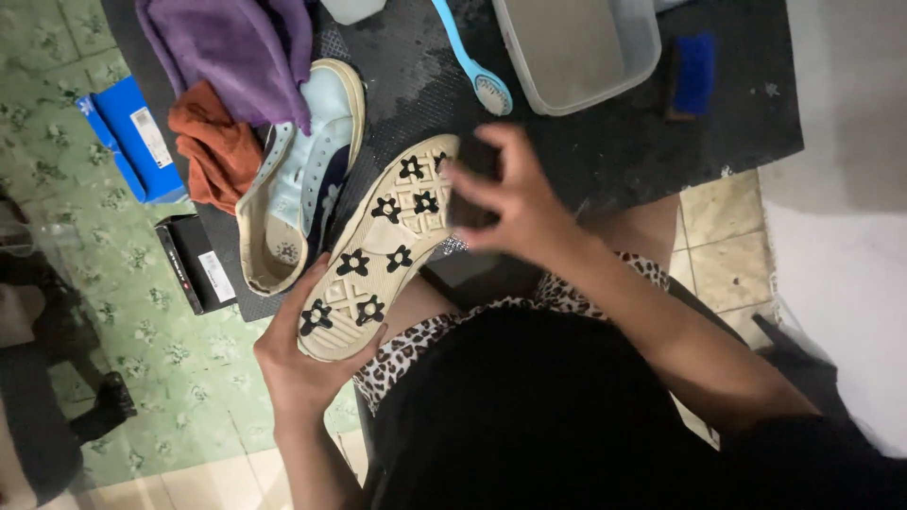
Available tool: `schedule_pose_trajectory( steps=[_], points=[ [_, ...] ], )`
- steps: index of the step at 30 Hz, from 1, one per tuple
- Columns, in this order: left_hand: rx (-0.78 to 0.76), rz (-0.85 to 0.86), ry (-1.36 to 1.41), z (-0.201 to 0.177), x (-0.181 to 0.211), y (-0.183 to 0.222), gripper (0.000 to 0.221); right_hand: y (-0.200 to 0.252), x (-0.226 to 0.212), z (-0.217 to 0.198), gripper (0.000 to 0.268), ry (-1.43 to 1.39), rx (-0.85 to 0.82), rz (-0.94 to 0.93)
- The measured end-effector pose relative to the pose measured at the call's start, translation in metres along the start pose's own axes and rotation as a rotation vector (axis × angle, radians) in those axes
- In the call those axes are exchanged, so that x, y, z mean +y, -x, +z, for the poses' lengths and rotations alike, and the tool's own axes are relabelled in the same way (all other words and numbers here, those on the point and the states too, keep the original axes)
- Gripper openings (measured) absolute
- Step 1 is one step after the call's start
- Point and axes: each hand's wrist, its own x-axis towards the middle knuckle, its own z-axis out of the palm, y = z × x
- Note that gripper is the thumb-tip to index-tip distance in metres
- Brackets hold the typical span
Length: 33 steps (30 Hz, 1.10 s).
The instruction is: Scrubbing the sole of a sneaker with brushes and wiping it clean with a cloth.
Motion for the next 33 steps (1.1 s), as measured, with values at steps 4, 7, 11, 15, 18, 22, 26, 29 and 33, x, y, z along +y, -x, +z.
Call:
schedule_pose_trajectory(
  steps=[4, 7, 11, 15, 18, 22, 26, 29, 33],
  points=[
    [-0.023, 0.022, 0.011, -0.004, 0.009, -0.005, 0.075, -0.003, -0.003, -0.007, 0.076, -0.085, -0.092, 0.093],
    [-0.021, -0.013, -0.022, -0.005, 0.006, -0.007, 0.078, -0.001, 0.01, 0.011, 0.069, 0.002, 0.06, -0.13],
    [-0.036, -0.052, 0.033, -0.002, 0.0, -0.006, 0.078, 0.001, 0.038, 0.027, 0.083, 0.058, -0.035, -0.164],
    [-0.026, -0.06, 0.06, -0.005, -0.003, -0.008, 0.079, 0.0, 0.043, 0.038, 0.078, 0.067, 0.089, -0.251],
    [-0.057, -0.07, 0.074, -0.007, -0.004, -0.007, 0.079, 0.007, 0.04, 0.018, 0.082, 0.124, 0.044, -0.097],
    [-0.085, -0.069, 0.026, -0.012, -0.008, -0.013, 0.081, 0.018, 0.035, -0.014, 0.07, -0.139, 0.23, -0.144],
    [-0.082, -0.043, 0.107, -0.011, -0.012, -0.014, 0.082, 0.034, 0.044, -0.011, 0.072, -0.916, 0.09, -0.023],
    [-0.066, -0.069, 0.13, -0.01, -0.008, -0.012, 0.079, 0.052, 0.079, 0.011, 0.033, -1.552, 0.439, 0.546],
    [-0.093, -0.033, 0.1, -0.016, -0.007, -0.011, 0.079, 0.076, 0.086, 0.013, 0.083, -1.593, 0.33, 0.226]
  ],
)
